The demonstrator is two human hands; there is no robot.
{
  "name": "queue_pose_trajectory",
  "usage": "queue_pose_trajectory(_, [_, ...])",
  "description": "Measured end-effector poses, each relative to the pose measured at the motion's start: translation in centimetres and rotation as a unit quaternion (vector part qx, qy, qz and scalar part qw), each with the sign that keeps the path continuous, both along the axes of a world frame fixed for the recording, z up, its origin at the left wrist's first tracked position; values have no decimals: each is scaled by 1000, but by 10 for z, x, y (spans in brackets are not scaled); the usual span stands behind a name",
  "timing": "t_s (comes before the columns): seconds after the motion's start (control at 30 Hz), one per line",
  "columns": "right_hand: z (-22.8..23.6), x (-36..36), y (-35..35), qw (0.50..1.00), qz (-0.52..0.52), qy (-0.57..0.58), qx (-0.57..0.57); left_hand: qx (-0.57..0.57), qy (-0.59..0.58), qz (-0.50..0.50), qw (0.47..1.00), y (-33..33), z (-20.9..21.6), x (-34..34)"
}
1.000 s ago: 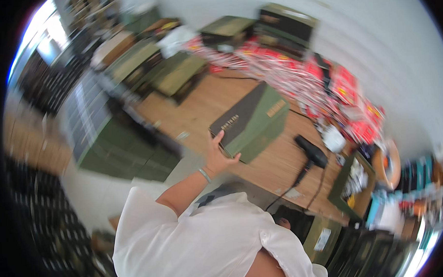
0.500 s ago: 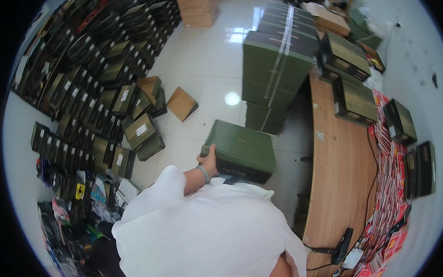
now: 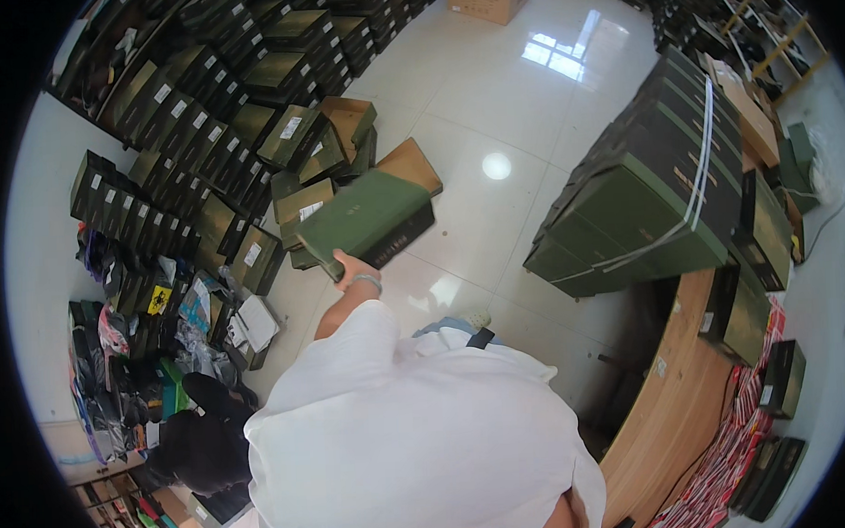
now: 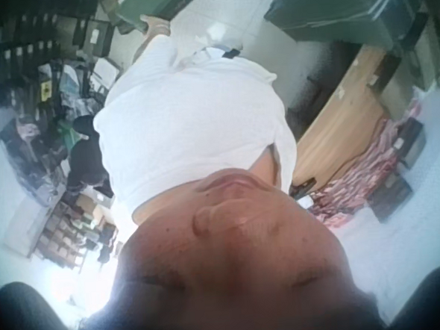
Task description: The person packs items into green cardboard boxes, places red cards and tissue paper inside, closes the boxes, and uses a hairdryer to heat and affix labels. The person then stacks the finished boxes on a table.
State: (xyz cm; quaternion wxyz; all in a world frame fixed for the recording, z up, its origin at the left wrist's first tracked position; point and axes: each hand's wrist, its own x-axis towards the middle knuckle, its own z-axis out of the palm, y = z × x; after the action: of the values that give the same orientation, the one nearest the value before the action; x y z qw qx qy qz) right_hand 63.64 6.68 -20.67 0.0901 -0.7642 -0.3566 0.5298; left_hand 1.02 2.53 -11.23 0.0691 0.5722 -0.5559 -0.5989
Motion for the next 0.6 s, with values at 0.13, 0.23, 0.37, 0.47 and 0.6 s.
queue_pose_trajectory(0.13, [10, -28, 28, 999, 16, -34, 7, 123, 64, 144, 980, -25, 39, -85])
queue_pose_trajectory(0.23, [22, -41, 46, 998, 32, -54, 15, 225, -15, -85, 971, -98, -32, -137])
queue_pose_trajectory(0.37, [24, -46, 31, 995, -16, -94, 32, 164, -184, -438, 865, -40, -111, -117])
queue_pose_trajectory(0.47, [24, -29, 37, 983, -7, -161, 86, 58, -254, -685, 680, -16, -157, -60])
queue_pose_trajectory(0.6, [34, -30, 60, 966, -66, -213, 130, 68, -103, -855, 504, 135, -99, 31])
